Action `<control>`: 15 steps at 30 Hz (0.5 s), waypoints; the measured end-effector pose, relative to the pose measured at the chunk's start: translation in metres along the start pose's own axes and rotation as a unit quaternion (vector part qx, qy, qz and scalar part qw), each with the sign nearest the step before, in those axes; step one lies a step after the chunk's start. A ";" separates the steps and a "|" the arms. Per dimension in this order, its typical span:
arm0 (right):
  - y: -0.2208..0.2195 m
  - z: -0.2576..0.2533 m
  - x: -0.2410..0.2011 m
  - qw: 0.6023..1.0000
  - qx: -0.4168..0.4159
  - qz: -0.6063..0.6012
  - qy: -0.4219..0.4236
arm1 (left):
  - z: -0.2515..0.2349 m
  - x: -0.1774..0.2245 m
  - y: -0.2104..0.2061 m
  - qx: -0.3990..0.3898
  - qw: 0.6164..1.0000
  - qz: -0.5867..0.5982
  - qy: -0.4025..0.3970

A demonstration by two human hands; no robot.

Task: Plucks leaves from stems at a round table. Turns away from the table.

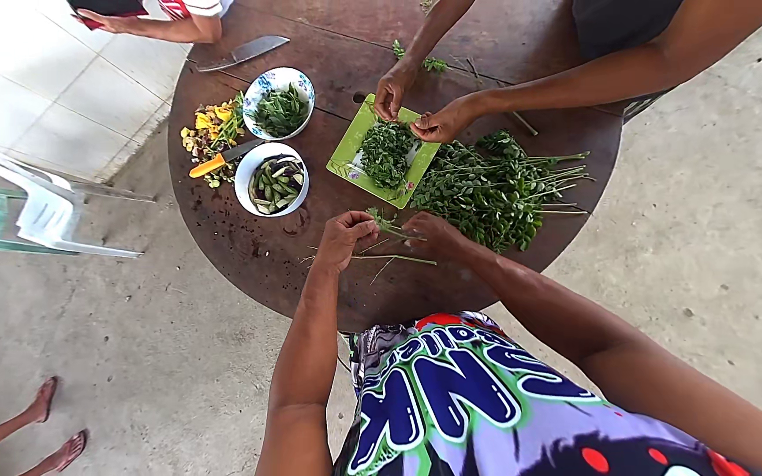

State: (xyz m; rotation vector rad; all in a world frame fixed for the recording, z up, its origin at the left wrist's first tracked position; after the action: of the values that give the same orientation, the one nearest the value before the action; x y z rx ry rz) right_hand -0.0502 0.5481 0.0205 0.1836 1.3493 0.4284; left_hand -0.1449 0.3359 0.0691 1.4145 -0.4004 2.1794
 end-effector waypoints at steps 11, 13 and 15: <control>0.023 -0.044 -0.040 0.969 0.052 -0.040 0.239 | -0.038 0.031 -0.020 -0.093 0.992 -0.075 0.028; 0.031 -0.050 -0.035 0.971 0.057 -0.054 0.228 | -0.043 0.029 -0.015 -0.116 0.992 -0.042 0.026; 0.037 -0.055 -0.030 0.977 0.070 -0.098 0.176 | -0.049 0.028 -0.010 -0.111 0.992 -0.062 0.014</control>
State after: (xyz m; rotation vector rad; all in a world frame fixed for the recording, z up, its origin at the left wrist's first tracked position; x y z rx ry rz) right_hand -0.1155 0.5630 0.0495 0.0908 1.7300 0.2040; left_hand -0.1858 0.3753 0.0744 1.2519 -0.5128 1.9853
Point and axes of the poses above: each hand's wrist, its own z-axis away from the middle knuckle, its own y-axis out of the back of the hand, x = y × z, the point moved 2 cm from there along -z, towards the middle knuckle, and after that the axes turned 11 degrees about -z, right-handed, at the moved point
